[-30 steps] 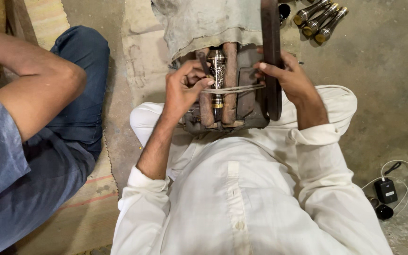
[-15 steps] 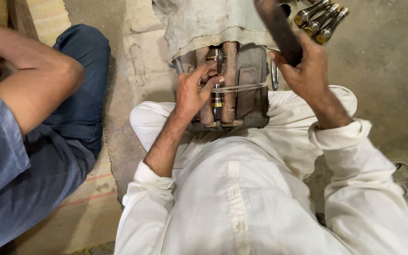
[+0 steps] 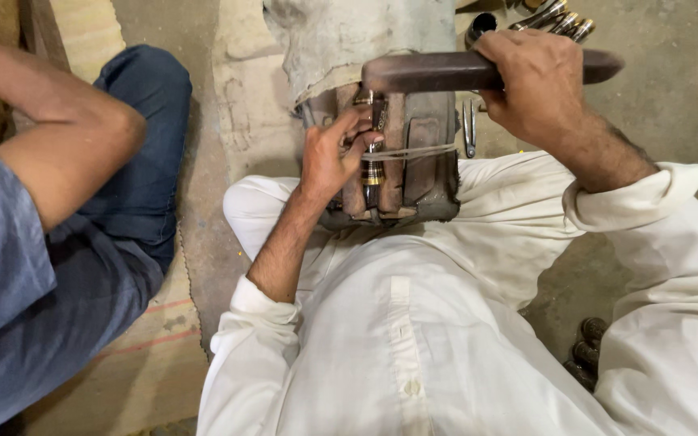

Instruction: The person sits cross-legged on the floor with a small brass object held in a leather strap clamp on their lap. They hammer the object with a wooden mallet, periodically repositioning it and using a small punch tool on its surface, continuing the hammering throughout the episode.

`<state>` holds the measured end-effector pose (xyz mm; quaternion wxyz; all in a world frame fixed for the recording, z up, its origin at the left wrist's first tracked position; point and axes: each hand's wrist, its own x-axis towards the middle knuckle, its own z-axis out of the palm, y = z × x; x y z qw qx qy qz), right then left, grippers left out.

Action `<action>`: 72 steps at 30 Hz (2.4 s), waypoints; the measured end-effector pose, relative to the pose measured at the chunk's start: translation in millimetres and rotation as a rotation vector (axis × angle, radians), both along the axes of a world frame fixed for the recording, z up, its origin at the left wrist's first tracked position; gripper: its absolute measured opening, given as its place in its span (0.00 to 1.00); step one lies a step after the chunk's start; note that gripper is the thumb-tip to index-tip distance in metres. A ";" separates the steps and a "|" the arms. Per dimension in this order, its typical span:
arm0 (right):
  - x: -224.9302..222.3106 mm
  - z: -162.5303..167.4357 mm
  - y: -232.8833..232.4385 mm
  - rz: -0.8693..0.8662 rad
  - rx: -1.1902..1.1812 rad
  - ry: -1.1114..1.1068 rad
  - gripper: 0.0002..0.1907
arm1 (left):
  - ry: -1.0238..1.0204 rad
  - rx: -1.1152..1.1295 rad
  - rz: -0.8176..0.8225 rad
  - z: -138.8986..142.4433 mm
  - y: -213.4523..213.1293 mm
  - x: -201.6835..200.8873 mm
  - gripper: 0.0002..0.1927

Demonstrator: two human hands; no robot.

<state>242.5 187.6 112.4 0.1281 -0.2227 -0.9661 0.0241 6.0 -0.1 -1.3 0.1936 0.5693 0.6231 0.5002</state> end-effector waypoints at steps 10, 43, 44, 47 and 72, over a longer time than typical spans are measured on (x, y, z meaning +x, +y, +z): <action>0.5 -0.9 4.7 -0.028 -0.039 0.009 0.16 | 0.024 -0.177 0.011 -5.7 1.8 -3.7 0.19; 1.0 16.8 -6.8 0.001 -0.112 0.133 0.16 | -0.079 0.050 -0.145 -7.4 0.6 -11.5 0.19; -0.1 17.3 -8.2 0.037 0.012 0.081 0.19 | -0.071 0.040 -0.127 -6.7 0.3 -11.5 0.19; 0.4 19.0 -9.2 -0.038 -0.158 0.197 0.16 | -0.070 0.052 -0.136 -5.4 1.2 -11.9 0.18; 6.7 18.2 -15.2 -0.002 0.250 -0.091 0.19 | -0.042 0.191 -0.115 -31.3 0.9 -12.4 0.18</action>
